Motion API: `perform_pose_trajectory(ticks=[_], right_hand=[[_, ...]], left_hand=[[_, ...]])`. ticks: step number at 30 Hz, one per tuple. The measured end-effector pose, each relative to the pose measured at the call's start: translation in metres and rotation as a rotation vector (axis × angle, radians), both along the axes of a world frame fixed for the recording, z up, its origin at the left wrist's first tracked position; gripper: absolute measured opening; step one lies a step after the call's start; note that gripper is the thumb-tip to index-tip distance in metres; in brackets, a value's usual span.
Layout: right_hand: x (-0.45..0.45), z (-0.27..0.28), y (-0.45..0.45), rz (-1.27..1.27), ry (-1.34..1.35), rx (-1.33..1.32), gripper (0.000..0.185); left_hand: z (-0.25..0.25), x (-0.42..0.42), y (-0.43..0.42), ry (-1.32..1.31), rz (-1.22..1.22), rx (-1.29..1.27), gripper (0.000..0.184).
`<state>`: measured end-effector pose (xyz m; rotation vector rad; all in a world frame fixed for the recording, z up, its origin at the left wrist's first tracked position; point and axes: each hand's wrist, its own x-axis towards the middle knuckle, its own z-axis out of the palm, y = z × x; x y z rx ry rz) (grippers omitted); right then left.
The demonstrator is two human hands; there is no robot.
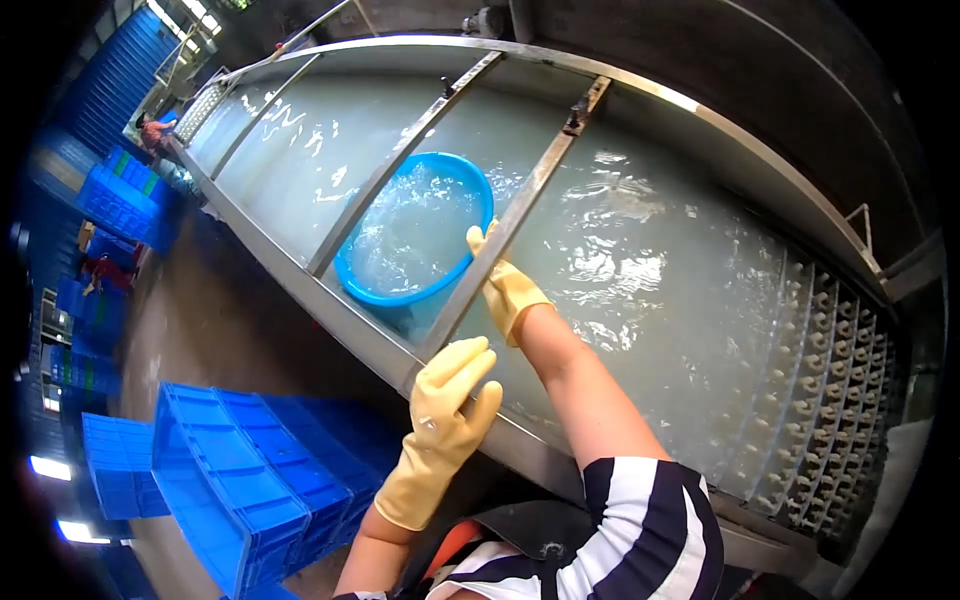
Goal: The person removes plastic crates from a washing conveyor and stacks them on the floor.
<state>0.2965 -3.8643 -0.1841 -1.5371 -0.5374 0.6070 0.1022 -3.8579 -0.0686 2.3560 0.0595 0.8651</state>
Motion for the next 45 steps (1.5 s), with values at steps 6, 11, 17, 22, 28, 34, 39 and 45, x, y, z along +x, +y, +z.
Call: perform_pose_trajectory(ticks=[6, 11, 17, 22, 28, 34, 39, 45], right_hand=[[0.045, -0.062, 0.106, 0.178, 0.436, 0.052, 0.050], [-0.010, -0.009, 0.086, 0.090, 0.371, 0.123, 0.054], [0.017, -0.063, 0.071, 0.087, 0.199, -0.242, 0.043], [0.009, -0.037, -0.042, -0.064, 0.227, -0.281, 0.030], [-0.013, -0.005, -0.259, -0.087, 0.155, -0.355, 0.036], [-0.041, 0.065, -0.477, -0.214, 0.220, -0.338, 0.037], [-0.098, 0.098, -0.608, -0.806, 0.106, -0.221, 0.028], [-0.137, 0.063, -0.781, -1.282, 0.199, 0.327, 0.005]], left_hand=[[0.003, 0.004, 0.001, 0.018, 0.008, -0.030, 0.021], [0.004, 0.006, 0.000, 0.055, 0.000, -0.025, 0.014], [0.007, 0.003, -0.010, 0.020, 0.023, -0.002, 0.009], [0.011, 0.004, -0.012, 0.194, -0.014, 0.145, 0.010], [0.038, 0.024, -0.036, 0.827, 0.267, 0.170, 0.068], [-0.003, 0.083, -0.076, 1.134, 0.136, -0.054, 0.074], [-0.035, 0.119, -0.181, 0.801, -0.764, 0.565, 0.056], [0.013, 0.149, -0.402, 1.030, -0.501, -0.477, 0.040]])
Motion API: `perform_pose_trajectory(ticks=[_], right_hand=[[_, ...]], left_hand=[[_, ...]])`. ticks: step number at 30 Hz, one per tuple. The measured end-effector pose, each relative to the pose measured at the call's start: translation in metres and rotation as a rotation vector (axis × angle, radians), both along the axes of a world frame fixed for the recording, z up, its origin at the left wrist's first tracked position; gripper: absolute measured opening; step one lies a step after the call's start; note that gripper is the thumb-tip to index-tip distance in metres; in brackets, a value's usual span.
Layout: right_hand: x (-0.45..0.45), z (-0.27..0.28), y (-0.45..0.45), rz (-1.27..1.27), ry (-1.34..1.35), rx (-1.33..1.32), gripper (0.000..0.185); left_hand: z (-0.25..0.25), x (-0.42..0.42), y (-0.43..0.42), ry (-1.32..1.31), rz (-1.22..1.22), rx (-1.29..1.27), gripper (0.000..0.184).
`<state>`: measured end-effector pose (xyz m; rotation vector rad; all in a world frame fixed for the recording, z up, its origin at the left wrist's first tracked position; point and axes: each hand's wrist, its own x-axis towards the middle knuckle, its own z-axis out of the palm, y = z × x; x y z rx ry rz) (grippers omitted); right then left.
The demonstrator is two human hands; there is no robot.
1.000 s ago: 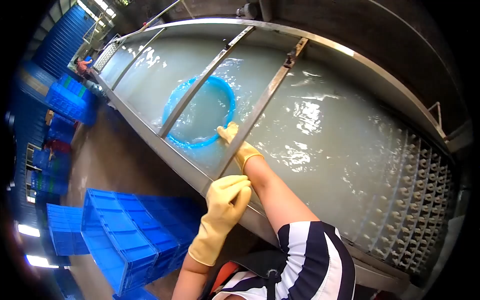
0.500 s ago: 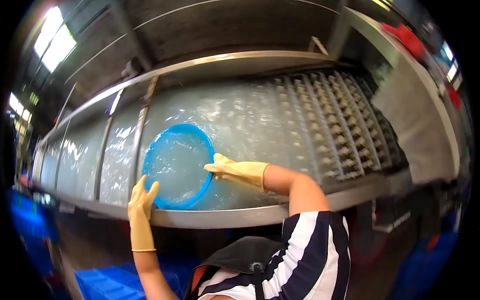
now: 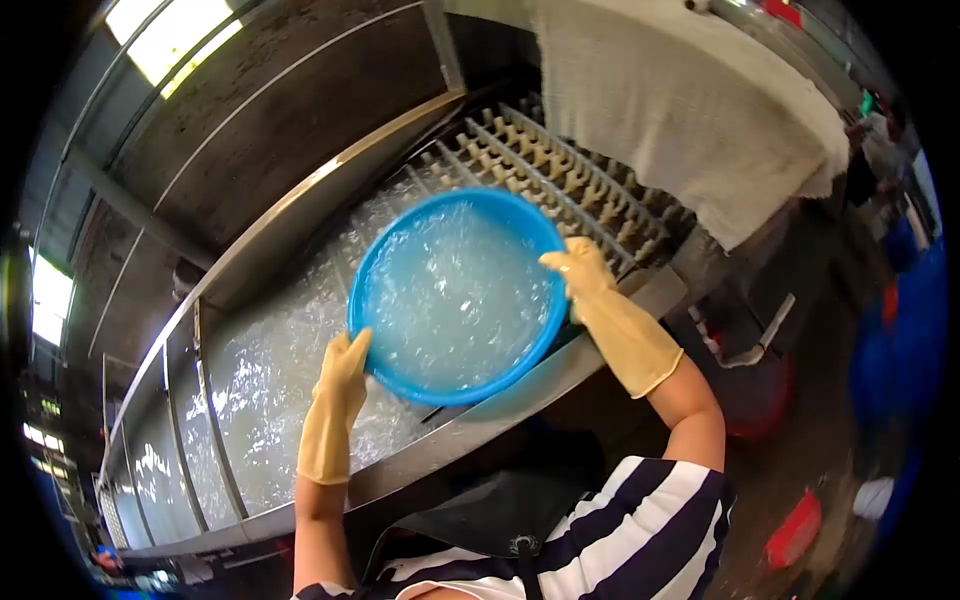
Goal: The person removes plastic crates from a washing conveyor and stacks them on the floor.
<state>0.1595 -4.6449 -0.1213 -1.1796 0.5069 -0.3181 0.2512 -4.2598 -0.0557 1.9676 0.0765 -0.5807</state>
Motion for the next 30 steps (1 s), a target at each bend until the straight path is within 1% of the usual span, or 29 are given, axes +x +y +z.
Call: perform_pose_trajectory(ticks=[2, 3, 4, 5, 6, 7, 8, 9, 10, 11, 12, 13, 15, 17, 18, 19, 21, 22, 23, 24, 25, 26, 27, 28, 29, 30], right_hand=[[-0.022, 0.024, -0.047, -0.085, 0.062, -0.014, 0.006], [-0.033, 0.059, -0.044, -0.198, 0.048, 0.196, 0.009], [-0.039, 0.070, -0.052, -0.234, 0.029, 0.309, 0.009], [-0.040, 0.068, -0.063, -0.236, -0.020, 0.419, 0.009], [-0.040, 0.060, -0.074, -0.215, -0.075, 0.521, 0.009], [-0.038, 0.051, -0.081, -0.178, -0.122, 0.609, 0.009], [-0.041, 0.042, -0.086, -0.157, -0.152, 0.681, 0.009], [-0.040, 0.036, -0.092, -0.131, -0.179, 0.752, 0.009], [-0.039, 0.033, -0.095, -0.105, -0.198, 0.808, 0.009], [-0.039, 0.031, -0.097, -0.084, -0.217, 0.852, 0.009], [-0.041, 0.030, -0.100, -0.077, -0.231, 0.883, 0.009], [-0.041, 0.030, -0.102, -0.062, -0.245, 0.911, 0.009], [-0.041, 0.029, -0.103, -0.038, -0.271, 0.964, 0.009], [-0.044, 0.029, -0.106, -0.023, -0.286, 1.007, 0.009], [-0.046, 0.029, -0.106, -0.016, -0.292, 1.026, 0.008], [-0.046, 0.028, -0.105, -0.010, -0.292, 1.038, 0.008], [-0.045, 0.025, -0.097, 0.008, -0.274, 1.043, 0.008], [-0.043, 0.024, -0.094, 0.005, -0.258, 1.024, 0.008], [-0.038, 0.024, -0.086, 0.001, -0.236, 0.970, 0.007], [-0.032, 0.025, -0.078, -0.003, -0.213, 0.916, 0.006], [-0.024, 0.028, -0.065, -0.013, -0.177, 0.801, 0.007], [-0.020, 0.056, -0.043, -0.068, -0.137, 0.690, 0.015], [-0.007, 0.059, -0.032, -0.063, -0.103, 0.625, 0.014], [0.001, 0.063, -0.017, 0.050, -0.161, 0.456, 0.016], [-0.003, 0.094, 0.001, 0.124, -0.098, 0.125, 0.022], [0.011, 0.105, 0.018, 0.227, -0.026, -0.075, 0.028]], left_hand=[[0.006, 0.022, -0.056, -0.133, 0.038, -0.181, 0.038], [0.019, 0.028, -0.084, -0.151, -0.022, -0.258, 0.038], [0.039, 0.029, -0.112, -0.165, -0.080, -0.336, 0.038], [0.061, 0.029, -0.148, -0.163, 0.063, -0.563, 0.033], [0.105, 0.027, -0.163, -0.247, 0.016, -0.427, 0.034], [0.137, 0.021, -0.181, -0.236, -0.092, -0.668, 0.041], [0.156, 0.022, -0.200, -0.470, -0.296, -0.481, 0.036], [0.175, 0.022, -0.219, -0.758, -0.458, -0.265, 0.032], [0.193, 0.022, -0.238, -1.039, -0.554, -0.101, 0.028], [0.199, 0.023, -0.259, -0.458, -0.436, -0.607, 0.031], [0.199, 0.014, -0.288, -0.542, -0.362, -0.734, 0.043], [0.206, 0.012, -0.300, -0.597, -0.472, -0.602, 0.051], [0.194, 0.003, -0.332, -0.754, -0.598, -0.766, 0.058], [0.191, -0.002, -0.348, -1.115, -0.568, -0.305, 0.065], [0.187, 0.001, -0.356, -1.196, -0.561, -0.307, 0.072], [0.181, 0.003, -0.353, -1.186, -0.570, -0.318, 0.072], [0.175, -0.001, -0.331, -1.483, -0.508, 0.047, 0.086], [0.176, -0.013, -0.313, -1.511, -0.549, 0.253, 0.097], [0.178, -0.019, -0.291, -1.625, -0.606, 0.368, 0.099], [0.175, -0.025, -0.268, -1.660, -0.733, 0.463, 0.098], [0.172, -0.027, -0.246, -1.680, -0.858, 0.567, 0.096], [0.165, -0.031, -0.227, -1.572, -0.952, 0.645, 0.089], [0.150, -0.031, -0.213, -1.371, -1.010, 0.825, 0.054], [0.135, -0.034, -0.188, -1.121, -1.008, 0.849, 0.040], [0.121, -0.037, -0.162, -0.875, -0.971, 0.881, 0.028], [0.106, -0.042, -0.137, -0.657, -0.913, 0.925, 0.019]])
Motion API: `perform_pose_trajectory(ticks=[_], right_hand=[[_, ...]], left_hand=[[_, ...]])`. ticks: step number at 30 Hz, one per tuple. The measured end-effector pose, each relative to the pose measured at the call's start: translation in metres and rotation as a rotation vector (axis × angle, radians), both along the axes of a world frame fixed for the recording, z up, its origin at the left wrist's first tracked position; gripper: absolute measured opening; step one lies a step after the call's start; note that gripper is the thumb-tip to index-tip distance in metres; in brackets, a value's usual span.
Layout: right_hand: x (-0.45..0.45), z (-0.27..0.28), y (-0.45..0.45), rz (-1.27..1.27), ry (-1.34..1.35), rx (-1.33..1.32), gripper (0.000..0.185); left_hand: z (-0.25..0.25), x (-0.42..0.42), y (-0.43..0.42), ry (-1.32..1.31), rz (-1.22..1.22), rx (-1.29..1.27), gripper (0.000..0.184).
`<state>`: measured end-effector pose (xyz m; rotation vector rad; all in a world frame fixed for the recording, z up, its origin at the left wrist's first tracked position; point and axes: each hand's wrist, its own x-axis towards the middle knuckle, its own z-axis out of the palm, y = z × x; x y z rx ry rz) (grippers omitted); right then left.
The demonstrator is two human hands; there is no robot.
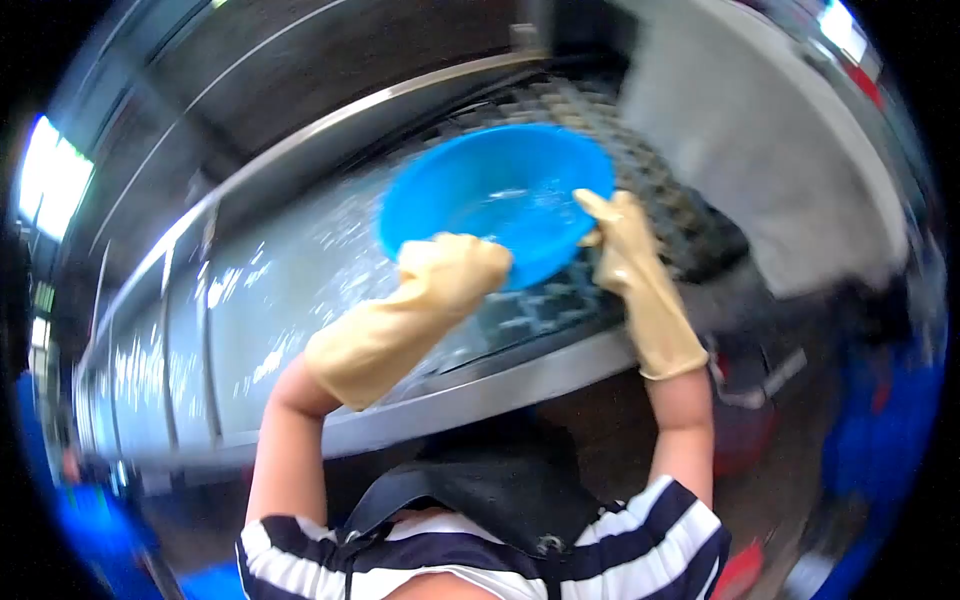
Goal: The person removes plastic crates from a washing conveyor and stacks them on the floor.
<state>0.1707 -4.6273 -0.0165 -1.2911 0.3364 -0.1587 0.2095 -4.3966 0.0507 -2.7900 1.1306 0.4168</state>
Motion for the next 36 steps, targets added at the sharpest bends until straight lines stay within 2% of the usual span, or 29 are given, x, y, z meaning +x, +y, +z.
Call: perform_pose_trajectory(ticks=[1, 2, 3, 5, 7, 8, 9, 10, 12, 15, 16, 17, 19, 20, 22, 24, 27, 28, 29, 31, 33, 35, 36], right_hand=[[0.016, 0.007, 0.029, 0.057, -0.139, -0.140, 0.021], [0.030, 0.023, 0.059, 0.154, -0.175, -0.235, 0.020], [0.041, 0.041, 0.099, 0.160, -0.171, -0.377, 0.026], [0.068, 0.057, 0.178, 0.289, -0.237, -0.528, 0.032], [0.089, 0.060, 0.254, 0.407, -0.243, -0.687, 0.037], [0.099, 0.053, 0.289, 0.434, -0.284, -0.762, 0.054], [0.096, 0.060, 0.328, 0.449, -0.205, -0.839, 0.072], [0.098, 0.056, 0.365, 0.522, -0.204, -0.853, 0.085], [0.113, 0.039, 0.431, 0.618, -0.175, -0.921, 0.087], [0.127, 0.018, 0.508, 0.698, -0.223, -0.758, 0.088], [0.129, 0.016, 0.525, 0.744, -0.222, -0.710, 0.087], [0.132, 0.015, 0.539, 0.760, -0.232, -0.714, 0.087], [0.132, 0.015, 0.560, 0.665, -0.208, -0.562, 0.061], [0.134, 0.013, 0.565, 0.679, -0.215, -0.420, 0.026], [0.133, 0.017, 0.568, 0.725, -0.206, -0.391, 0.022], [0.123, 0.030, 0.571, 0.767, -0.190, -0.363, 0.018], [0.117, 0.051, 0.581, 0.733, -0.149, -0.494, 0.017], [0.120, 0.053, 0.584, 0.735, -0.151, -0.542, 0.018], [0.124, 0.052, 0.586, 0.737, -0.153, -0.592, 0.021], [0.144, 0.023, 0.597, 0.801, -0.144, -0.574, 0.020], [0.163, -0.013, 0.612, 0.831, -0.170, -0.397, 0.016], [0.154, -0.011, 0.640, 0.780, -0.174, -0.378, 0.020], [0.151, -0.023, 0.651, 0.683, -0.186, -0.313, 0.021]], left_hand=[[-0.010, -0.005, 0.031, 0.167, 0.095, -0.043, 0.020], [-0.036, -0.005, 0.058, 0.191, 0.178, -0.126, 0.019], [-0.051, -0.007, 0.087, 0.248, 0.290, -0.210, 0.019], [-0.072, -0.014, 0.154, 0.287, 0.402, -0.547, 0.014], [-0.116, -0.015, 0.208, 0.245, 0.468, -0.650, 0.011], [-0.134, -0.016, 0.232, 0.210, 0.473, -0.752, 0.010], [-0.144, -0.019, 0.257, 0.259, 0.588, -0.869, 0.014], [-0.149, -0.022, 0.283, 0.274, 0.660, -0.891, 0.019], [-0.160, -0.029, 0.335, 0.377, 0.824, -0.916, 0.035], [-0.162, -0.040, 0.400, 0.312, 1.004, -0.905, 0.037], [-0.160, -0.046, 0.413, 0.291, 1.054, -0.948, 0.029], [-0.157, -0.049, 0.425, 0.280, 1.067, -0.959, 0.029], [-0.095, -0.064, 0.435, 0.185, 1.109, -0.632, 0.015], [-0.082, -0.068, 0.442, 0.183, 1.118, -0.633, 0.015], [-0.070, -0.072, 0.454, 0.319, 1.088, -0.600, 0.014], [-0.078, -0.077, 0.458, 0.264, 1.012, -0.569, 0.017], [-0.077, -0.075, 0.457, 0.226, 0.989, -0.515, 0.022], [-0.058, -0.071, 0.461, 0.349, 0.994, -0.497, 0.023], [-0.058, -0.063, 0.470, 0.356, 0.998, -0.504, 0.023], [-0.059, -0.052, 0.486, 0.455, 1.009, -0.486, 0.024], [-0.057, -0.045, 0.501, 0.519, 1.078, -0.434, 0.025], [-0.073, -0.055, 0.513, 0.268, 1.122, -0.407, 0.028], [-0.101, -0.071, 0.518, -0.122, 1.006, -0.578, 0.038]])
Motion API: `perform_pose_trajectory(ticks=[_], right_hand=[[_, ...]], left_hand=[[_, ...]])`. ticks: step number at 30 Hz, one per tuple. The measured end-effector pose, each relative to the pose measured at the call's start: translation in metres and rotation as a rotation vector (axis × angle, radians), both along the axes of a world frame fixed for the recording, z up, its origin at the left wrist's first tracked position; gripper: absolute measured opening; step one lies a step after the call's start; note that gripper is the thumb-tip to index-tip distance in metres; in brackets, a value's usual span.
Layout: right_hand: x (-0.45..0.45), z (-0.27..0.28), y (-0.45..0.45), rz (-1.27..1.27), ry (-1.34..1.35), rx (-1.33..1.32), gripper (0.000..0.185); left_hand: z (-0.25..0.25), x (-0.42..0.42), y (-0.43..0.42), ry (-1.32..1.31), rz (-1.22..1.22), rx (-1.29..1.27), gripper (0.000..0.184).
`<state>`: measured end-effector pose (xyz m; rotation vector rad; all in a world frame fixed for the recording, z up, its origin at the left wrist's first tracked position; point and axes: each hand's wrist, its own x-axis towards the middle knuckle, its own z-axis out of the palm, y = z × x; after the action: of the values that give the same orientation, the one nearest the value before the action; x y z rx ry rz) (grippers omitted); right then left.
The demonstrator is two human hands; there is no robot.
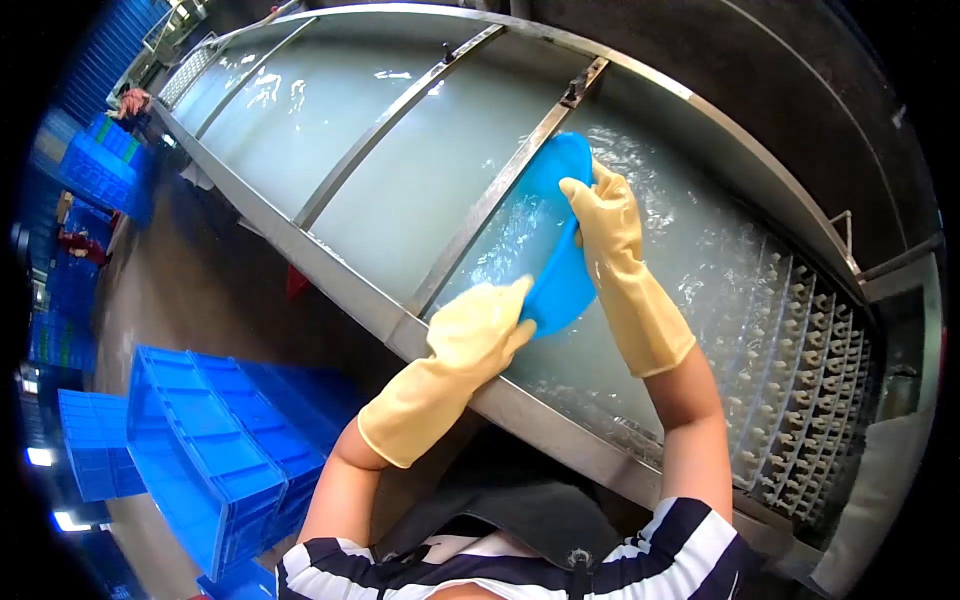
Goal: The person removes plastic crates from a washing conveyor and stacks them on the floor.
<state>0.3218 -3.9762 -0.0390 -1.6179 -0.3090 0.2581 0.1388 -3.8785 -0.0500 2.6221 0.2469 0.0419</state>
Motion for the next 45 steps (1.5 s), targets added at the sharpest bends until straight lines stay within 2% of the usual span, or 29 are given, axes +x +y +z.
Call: perform_pose_trajectory(ticks=[1, 3, 5, 8, 9, 11, 13, 14, 16, 17, 19, 20, 22, 23, 25, 28, 29, 30, 31, 33, 34, 35, 36, 38, 39, 41, 43, 44, 45], right_hand=[[-0.001, -0.012, 0.010, -0.094, -0.001, 0.081, 0.022], [0.009, -0.034, 0.021, -0.057, 0.025, 0.086, 0.018], [0.017, -0.058, 0.038, -0.116, 0.057, 0.161, 0.016], [0.040, -0.129, 0.058, -0.032, 0.074, 0.238, 0.014], [0.045, -0.153, 0.067, -0.022, 0.036, 0.237, 0.014], [0.038, -0.201, 0.100, -0.099, -0.273, 0.151, 0.017], [0.043, -0.252, 0.143, -0.089, 0.149, 0.349, 0.022], [0.047, -0.268, 0.162, -0.368, -0.431, 0.009, 0.023], [0.042, -0.262, 0.193, -0.246, -0.405, -0.090, 0.034], [0.037, -0.237, 0.200, -0.249, -0.403, -0.090, 0.034], [0.025, -0.179, 0.206, 0.082, 0.204, 0.013, 0.037], [0.019, -0.170, 0.207, 0.082, 0.207, 0.013, 0.037], [0.009, -0.160, 0.211, 0.307, 0.416, 0.226, 0.037], [0.009, -0.164, 0.217, 0.313, 0.416, 0.229, 0.037], [0.014, -0.171, 0.236, 0.458, 0.385, 0.033, 0.036], [0.005, -0.173, 0.231, 0.453, 0.347, 0.073, 0.039], [0.002, -0.172, 0.225, 0.471, 0.363, 0.134, 0.041], [0.002, -0.187, 0.227, 0.491, 0.369, 0.395, 0.043], [0.000, -0.203, 0.223, 0.480, 0.374, 0.395, 0.043], [0.004, -0.222, 0.205, 0.394, 0.502, 0.316, 0.044], [0.004, -0.186, 0.186, 0.325, 0.496, -0.025, 0.044], [0.018, -0.224, 0.183, 0.330, 0.252, -0.282, 0.045], [0.010, -0.207, 0.158, 0.338, 0.246, -0.178, 0.045], [0.007, -0.237, 0.105, 0.483, 0.411, 0.228, 0.045], [0.000, -0.218, 0.080, 0.465, 0.396, 0.226, 0.045], [-0.022, -0.149, 0.027, 0.316, 0.354, -0.480, 0.042], [-0.036, -0.137, -0.031, 0.287, 0.384, -0.407, 0.041], [-0.042, -0.152, -0.058, 0.226, 0.382, -0.315, 0.042], [-0.047, -0.147, -0.087, 0.204, 0.441, -0.379, 0.039]], left_hand=[[0.001, -0.011, 0.008, 0.010, 0.004, 0.005, 0.038], [0.005, -0.026, 0.027, -0.531, -0.035, 0.034, 0.052], [-0.001, -0.046, 0.031, -0.572, -0.021, -0.044, 0.059], [-0.013, -0.054, 0.028, -0.598, -0.077, -0.074, 0.048], [-0.015, -0.055, 0.027, -0.595, -0.088, -0.073, 0.045], [-0.019, -0.053, 0.029, -0.618, -0.078, -0.108, 0.038], [-0.020, -0.053, 0.030, -0.599, -0.081, -0.128, 0.035], [-0.019, -0.051, 0.031, -0.614, -0.086, -0.131, 0.033], [-0.018, -0.050, 0.030, -0.598, -0.077, -0.113, 0.030], [-0.018, -0.050, 0.031, -0.593, -0.073, -0.109, 0.030], [-0.017, -0.049, 0.031, -0.568, -0.077, -0.102, 0.030], [-0.017, -0.049, 0.031, -0.545, -0.077, -0.091, 0.030], [-0.016, -0.049, 0.030, -0.512, -0.072, -0.081, 0.029], [-0.016, -0.051, 0.030, -0.477, -0.070, -0.072, 0.028], [-0.019, -0.051, 0.030, -0.482, -0.073, -0.060, 0.027], [-0.018, -0.051, 0.028, -0.481, -0.072, -0.048, 0.025], [-0.017, -0.052, 0.027, -0.474, -0.073, -0.041, 0.023], [-0.020, -0.052, 0.026, -0.514, -0.066, -0.035, 0.022], [-0.020, -0.054, 0.026, -0.479, -0.068, 0.000, 0.020], [-0.022, -0.050, 0.023, -0.542, -0.057, 0.012, 0.018], [-0.022, -0.049, 0.022, -0.517, -0.062, 0.004, 0.017], [-0.022, -0.049, 0.020, -0.546, -0.046, 0.010, 0.015], [-0.020, -0.049, 0.017, -0.552, -0.050, 0.013, 0.014], [-0.019, -0.050, 0.017, -0.487, -0.081, 0.040, 0.011], [-0.016, -0.049, 0.015, -0.514, -0.083, 0.032, 0.009], [-0.010, -0.046, 0.015, -0.364, -0.071, 0.040, 0.009], [-0.006, -0.036, 0.010, -0.342, -0.012, 0.158, 0.014], [-0.006, -0.033, 0.006, -0.355, 0.046, 0.207, 0.021], [-0.008, -0.030, 0.004, -0.367, 0.079, 0.247, 0.028]])
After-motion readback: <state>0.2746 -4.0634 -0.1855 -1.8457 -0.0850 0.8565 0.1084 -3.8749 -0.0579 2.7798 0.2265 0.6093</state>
